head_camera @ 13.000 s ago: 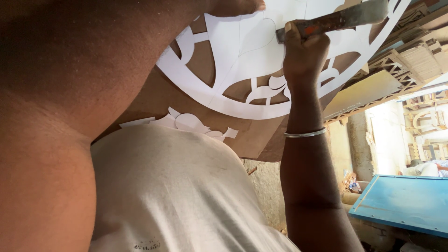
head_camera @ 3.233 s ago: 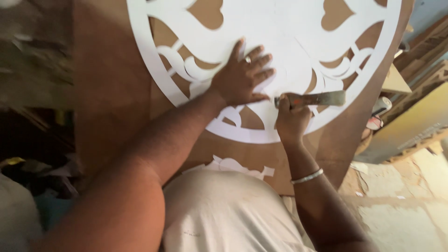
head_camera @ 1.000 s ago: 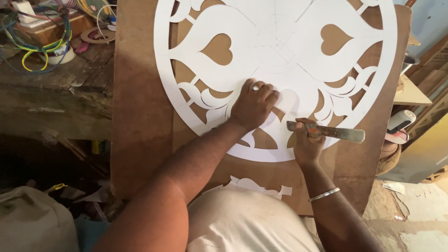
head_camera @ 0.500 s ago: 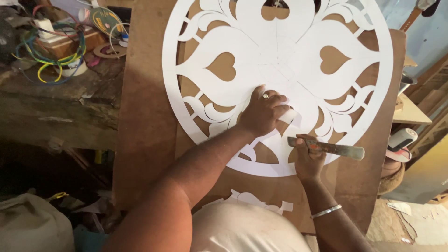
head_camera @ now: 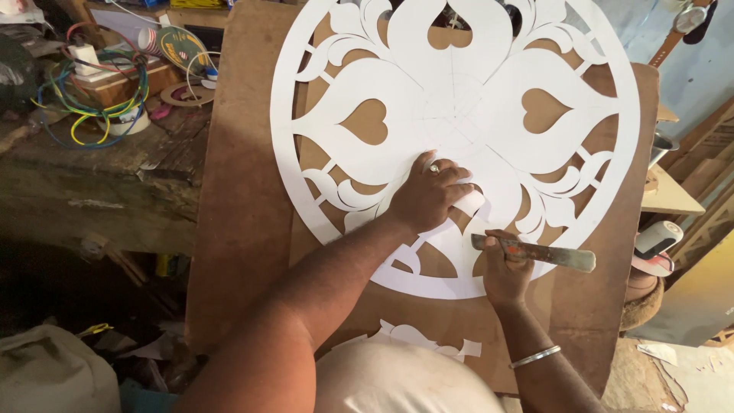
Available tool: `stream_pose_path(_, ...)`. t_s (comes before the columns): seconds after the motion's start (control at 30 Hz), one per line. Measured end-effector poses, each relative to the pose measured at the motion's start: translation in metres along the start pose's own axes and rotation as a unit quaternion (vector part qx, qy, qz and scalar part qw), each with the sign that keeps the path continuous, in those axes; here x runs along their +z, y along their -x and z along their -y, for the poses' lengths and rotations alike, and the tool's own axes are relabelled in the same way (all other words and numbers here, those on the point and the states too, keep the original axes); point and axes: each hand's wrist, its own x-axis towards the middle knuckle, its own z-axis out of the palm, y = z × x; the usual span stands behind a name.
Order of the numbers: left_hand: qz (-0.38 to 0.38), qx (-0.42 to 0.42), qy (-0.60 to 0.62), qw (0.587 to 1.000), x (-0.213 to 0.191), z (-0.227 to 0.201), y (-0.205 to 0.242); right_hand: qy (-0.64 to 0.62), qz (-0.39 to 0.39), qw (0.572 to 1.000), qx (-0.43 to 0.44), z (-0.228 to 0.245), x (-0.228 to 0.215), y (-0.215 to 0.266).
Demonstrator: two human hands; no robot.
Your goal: Use a hand-held scraper tool to clean or refine the edges of a white decorative circular pattern on a wood surface.
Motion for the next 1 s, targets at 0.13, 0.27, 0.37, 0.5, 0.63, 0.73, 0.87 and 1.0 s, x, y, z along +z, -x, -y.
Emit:
stream_pose_path(0.13, -0.004, -0.003, -0.004, 1.000, -0.002, -0.001, -0.001, 0.014, -0.002, 1.000, -0.019, 0.002, 0.001, 0.000)
stream_pose_path(0.27, 0.004, -0.001, 0.007, 1.000, 0.001, 0.000, 0.000, 0.021, 0.000, 0.999, -0.027, 0.000, -0.001, -0.001)
stream_pose_path(0.37, -0.001, 0.010, -0.018, 1.000, 0.007, 0.003, 0.002, 0.000, 0.003, 1.000, -0.007, 0.003, 0.000, 0.000)
stream_pose_path(0.5, -0.002, 0.000, -0.005, 1.000, 0.004, 0.003, 0.001, 0.025, 0.004, 1.000, -0.014, 0.011, 0.001, 0.000)
stream_pose_path(0.63, 0.001, 0.000, -0.009, 1.000, 0.002, 0.002, 0.000, 0.030, 0.001, 1.000, -0.007, 0.011, 0.001, 0.000)
stream_pose_path(0.73, 0.006, -0.001, -0.002, 1.000, -0.001, 0.001, -0.001, 0.032, 0.001, 0.999, -0.020, 0.013, 0.002, 0.000)
stream_pose_path(0.87, 0.002, 0.001, -0.009, 1.000, 0.002, 0.002, 0.000, 0.019, 0.000, 1.000, -0.005, 0.008, 0.002, 0.000)
stream_pose_path(1.0, 0.001, 0.001, -0.009, 1.000, 0.002, 0.002, 0.000, 0.011, -0.003, 1.000, -0.011, 0.004, 0.000, 0.000)
